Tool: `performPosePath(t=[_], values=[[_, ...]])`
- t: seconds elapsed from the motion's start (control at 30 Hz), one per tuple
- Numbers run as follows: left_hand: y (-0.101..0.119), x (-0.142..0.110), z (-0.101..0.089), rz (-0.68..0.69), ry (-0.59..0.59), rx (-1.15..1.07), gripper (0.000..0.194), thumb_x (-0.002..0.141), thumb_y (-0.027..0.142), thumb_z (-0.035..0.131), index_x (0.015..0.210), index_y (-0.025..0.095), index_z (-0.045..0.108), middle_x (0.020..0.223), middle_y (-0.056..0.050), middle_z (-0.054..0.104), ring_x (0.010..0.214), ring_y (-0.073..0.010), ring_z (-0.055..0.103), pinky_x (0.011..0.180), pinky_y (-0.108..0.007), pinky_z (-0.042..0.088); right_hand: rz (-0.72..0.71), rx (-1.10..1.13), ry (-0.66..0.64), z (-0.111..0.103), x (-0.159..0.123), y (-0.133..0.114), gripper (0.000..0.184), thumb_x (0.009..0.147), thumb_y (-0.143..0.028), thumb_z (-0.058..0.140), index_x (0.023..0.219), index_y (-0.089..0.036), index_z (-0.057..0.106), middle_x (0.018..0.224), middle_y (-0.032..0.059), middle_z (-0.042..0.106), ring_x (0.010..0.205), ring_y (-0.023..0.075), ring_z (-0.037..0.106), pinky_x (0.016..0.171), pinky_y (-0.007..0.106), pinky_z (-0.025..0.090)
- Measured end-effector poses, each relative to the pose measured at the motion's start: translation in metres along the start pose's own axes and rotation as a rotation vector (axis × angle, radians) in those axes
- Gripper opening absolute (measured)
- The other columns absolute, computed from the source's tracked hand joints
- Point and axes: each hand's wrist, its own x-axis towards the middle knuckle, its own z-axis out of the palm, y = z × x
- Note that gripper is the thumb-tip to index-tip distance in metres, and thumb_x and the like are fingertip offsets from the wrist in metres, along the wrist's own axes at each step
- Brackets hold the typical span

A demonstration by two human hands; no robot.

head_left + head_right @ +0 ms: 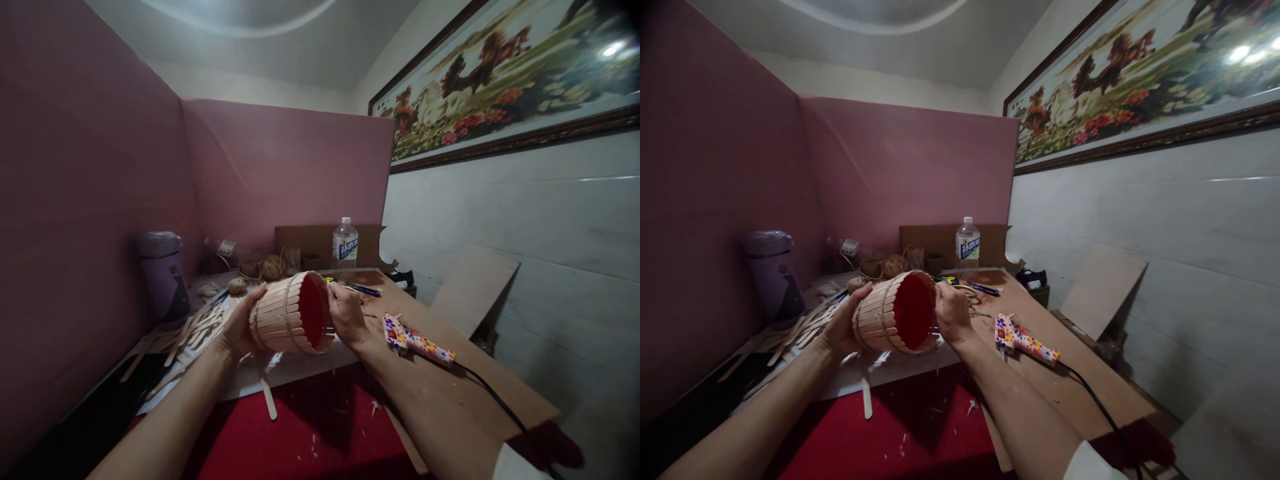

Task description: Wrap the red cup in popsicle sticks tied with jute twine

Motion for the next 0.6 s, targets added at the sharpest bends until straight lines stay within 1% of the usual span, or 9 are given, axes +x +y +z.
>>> performPosePath(t=[0.07,0.13,0.2,0.23,0.33,0.4,0.5,0.6], values=[[0.002,-0.001,0.0,0.016,0.01,0.002,0.036,0.09,0.037,0.05,0.102,0.011,0.071,0.091,-0.014,0.077,0.079,-0.0268,0.074,0.081,-0.042,0.057,0.042,0.07,0.061,0.0,0.003,0.002,0.028,0.087,-0.038,0.048,0.068,-0.02,0.059,0.064,0.0049,0.067,0.059,0.0174,0.061,0.056,0.025,0.041],[0.005,-0.002,0.0,0.009,0.006,-0.003,0.037,0.089,0.04,0.051,0.099,0.011,0.071,0.089,-0.014,0.077,0.079,-0.0272,0.074,0.082,-0.043,0.057,0.111,0.149,0.124,-0.001,0.006,0.005,0.038,0.088,-0.05,0.043,0.072,-0.019,0.059,0.06,0.0035,0.064,0.048,0.0155,0.059,0.046,0.024,0.041],[0.007,-0.003,0.0,-0.002,-0.016,-0.017,0.038,0.087,0.042,0.053,0.098,0.012,0.072,0.09,-0.014,0.077,0.082,-0.0281,0.074,0.084,-0.045,0.056,0.184,0.218,0.185,-0.003,0.01,0.008,0.048,0.085,-0.062,0.042,0.07,-0.019,0.056,0.055,0.002,0.062,0.037,0.0136,0.054,0.036,0.024,0.039],[0.008,-0.003,-0.001,-0.003,-0.028,-0.028,0.038,0.087,0.043,0.053,0.099,0.012,0.072,0.092,-0.013,0.077,0.084,-0.0285,0.073,0.085,-0.046,0.055,0.214,0.244,0.212,-0.004,0.012,0.01,0.05,0.082,-0.066,0.045,0.068,-0.019,0.055,0.053,0.0016,0.061,0.034,0.013,0.052,0.034,0.023,0.039],[0.01,-0.003,-0.002,0.024,-0.051,-0.052,0.038,0.086,0.044,0.054,0.103,0.014,0.071,0.099,-0.013,0.076,0.089,-0.0293,0.073,0.087,-0.048,0.054,0.271,0.29,0.288,-0.007,0.017,0.014,0.051,0.071,-0.07,0.056,0.064,-0.019,0.053,0.052,0.0012,0.06,0.033,0.0126,0.051,0.031,0.023,0.039],[0.01,-0.003,-0.003,0.046,-0.055,-0.047,0.039,0.086,0.045,0.055,0.105,0.014,0.07,0.1,-0.014,0.076,0.09,-0.0303,0.072,0.087,-0.049,0.053,0.284,0.305,0.322,-0.008,0.018,0.016,0.049,0.068,-0.069,0.058,0.065,-0.02,0.052,0.053,0.0009,0.06,0.035,0.0123,0.052,0.031,0.023,0.039],[0.011,-0.002,-0.004,0.073,-0.058,-0.036,0.04,0.085,0.045,0.055,0.106,0.014,0.07,0.099,-0.015,0.076,0.089,-0.031,0.072,0.088,-0.05,0.053,0.271,0.315,0.309,-0.006,0.018,0.017,0.046,0.07,-0.066,0.056,0.069,-0.021,0.049,0.056,-0.0005,0.06,0.036,0.0111,0.051,0.033,0.021,0.038],[0.012,-0.001,-0.006,0.056,-0.07,-0.056,0.04,0.086,0.045,0.054,0.105,0.014,0.07,0.095,-0.014,0.077,0.087,-0.0295,0.073,0.087,-0.048,0.053,0.242,0.304,0.207,-0.001,0.014,0.018,0.045,0.076,-0.066,0.05,0.07,-0.022,0.047,0.054,-0.003,0.057,0.033,0.0101,0.048,0.032,0.021,0.034]])
